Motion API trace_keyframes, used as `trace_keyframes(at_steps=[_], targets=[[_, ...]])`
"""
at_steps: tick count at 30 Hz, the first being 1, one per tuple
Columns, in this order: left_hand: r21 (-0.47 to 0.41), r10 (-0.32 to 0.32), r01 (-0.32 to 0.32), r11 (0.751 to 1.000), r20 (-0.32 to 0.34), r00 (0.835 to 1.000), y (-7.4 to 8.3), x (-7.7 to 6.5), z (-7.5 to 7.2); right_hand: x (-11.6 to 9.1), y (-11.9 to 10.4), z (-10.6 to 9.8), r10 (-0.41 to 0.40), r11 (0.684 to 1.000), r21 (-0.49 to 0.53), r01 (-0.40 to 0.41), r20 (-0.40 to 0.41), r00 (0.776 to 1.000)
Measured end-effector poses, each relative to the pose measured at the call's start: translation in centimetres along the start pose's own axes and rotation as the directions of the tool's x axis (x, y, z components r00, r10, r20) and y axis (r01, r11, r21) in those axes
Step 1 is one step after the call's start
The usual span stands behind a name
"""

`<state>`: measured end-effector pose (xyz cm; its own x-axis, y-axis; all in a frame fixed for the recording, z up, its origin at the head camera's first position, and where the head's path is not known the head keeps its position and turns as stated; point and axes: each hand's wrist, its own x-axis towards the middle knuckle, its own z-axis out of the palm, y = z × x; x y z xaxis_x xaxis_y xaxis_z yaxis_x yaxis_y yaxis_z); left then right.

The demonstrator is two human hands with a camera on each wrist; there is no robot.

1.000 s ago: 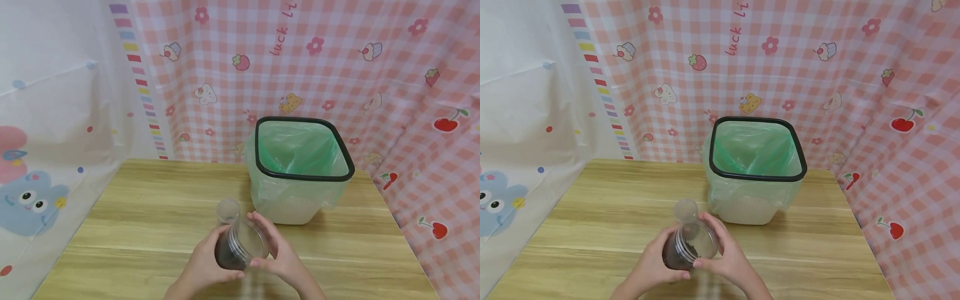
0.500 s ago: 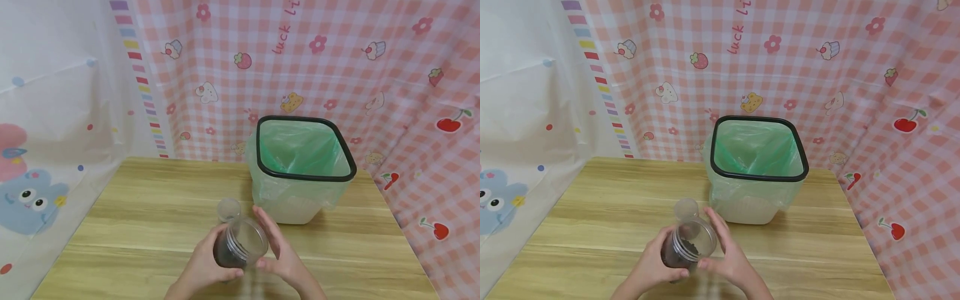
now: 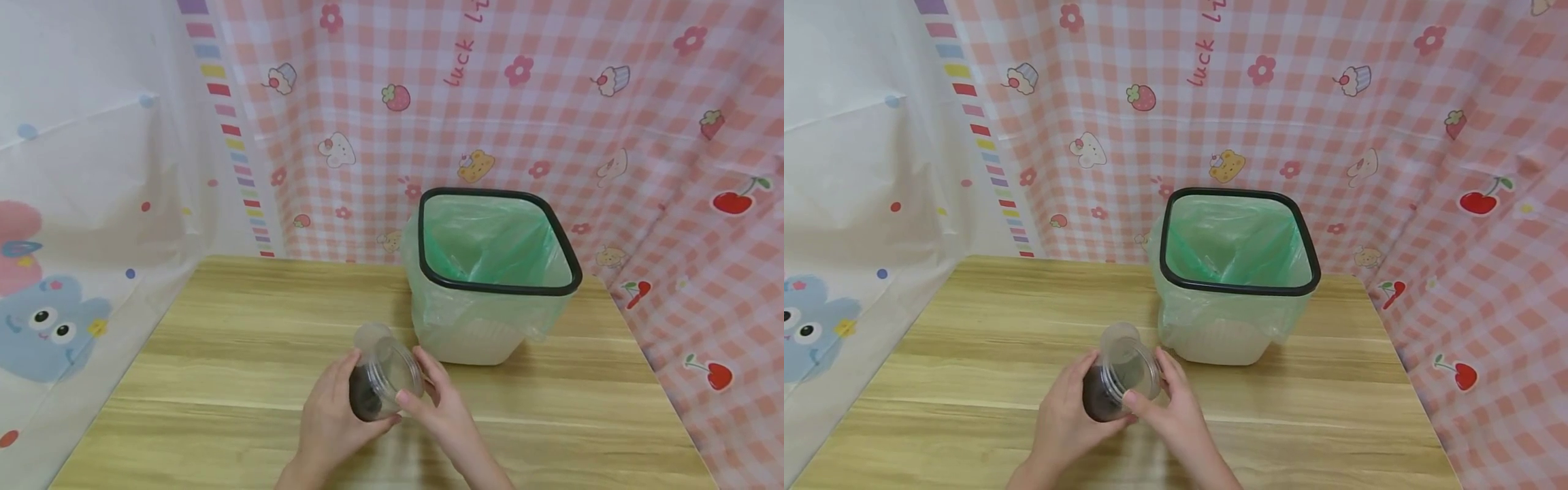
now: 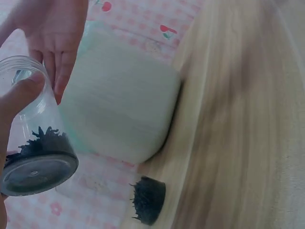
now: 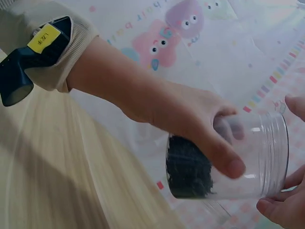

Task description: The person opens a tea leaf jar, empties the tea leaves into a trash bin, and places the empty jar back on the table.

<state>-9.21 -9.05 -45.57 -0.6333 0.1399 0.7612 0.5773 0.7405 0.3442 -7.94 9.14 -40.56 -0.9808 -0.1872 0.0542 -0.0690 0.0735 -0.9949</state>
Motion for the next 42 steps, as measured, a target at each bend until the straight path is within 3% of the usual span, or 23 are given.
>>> trace_keyframes(at_steps=[3, 9, 20, 25, 34, 38, 42], targets=[[0.025, 0.036, -0.036, 0.999, -0.001, 0.999, 0.0, -0.1, 0.2, 0.1, 0.0, 0.4, 0.036, 0.999, -0.021, -0.036, -0.008, 0.999], [0.042, 0.040, -0.041, 0.998, 0.009, 0.999, 0.2, -0.6, 0.3, 0.1, 0.1, 0.7, 0.074, 0.996, -0.049, -0.076, -0.032, 0.997], [-0.071, -0.019, 0.026, 0.997, 0.098, 0.995, 0.3, -0.7, -0.3, -0.1, 0.3, -0.1, 0.000, 1.000, -0.021, 0.000, 0.016, 1.000], [-0.160, -0.080, 0.108, 0.981, 0.174, 0.981, 0.3, -0.7, -0.7, 0.1, 0.7, -0.7, -0.065, 0.996, 0.068, 0.057, 0.111, 0.992], [-0.294, -0.147, 0.227, 0.928, 0.271, 0.951, 0.0, -1.1, -1.2, 0.4, 1.4, -1.5, -0.183, 0.970, 0.202, 0.137, 0.229, 0.956], [-0.301, -0.195, 0.277, 0.912, 0.277, 0.941, -0.3, -1.4, -1.6, 0.4, 1.7, -1.8, -0.223, 0.964, 0.194, 0.180, 0.228, 0.948], [-0.255, -0.251, 0.319, 0.913, 0.266, 0.931, -0.8, -1.8, -2.0, 0.3, 1.9, -2.0, -0.210, 0.973, 0.142, 0.183, 0.212, 0.954]])
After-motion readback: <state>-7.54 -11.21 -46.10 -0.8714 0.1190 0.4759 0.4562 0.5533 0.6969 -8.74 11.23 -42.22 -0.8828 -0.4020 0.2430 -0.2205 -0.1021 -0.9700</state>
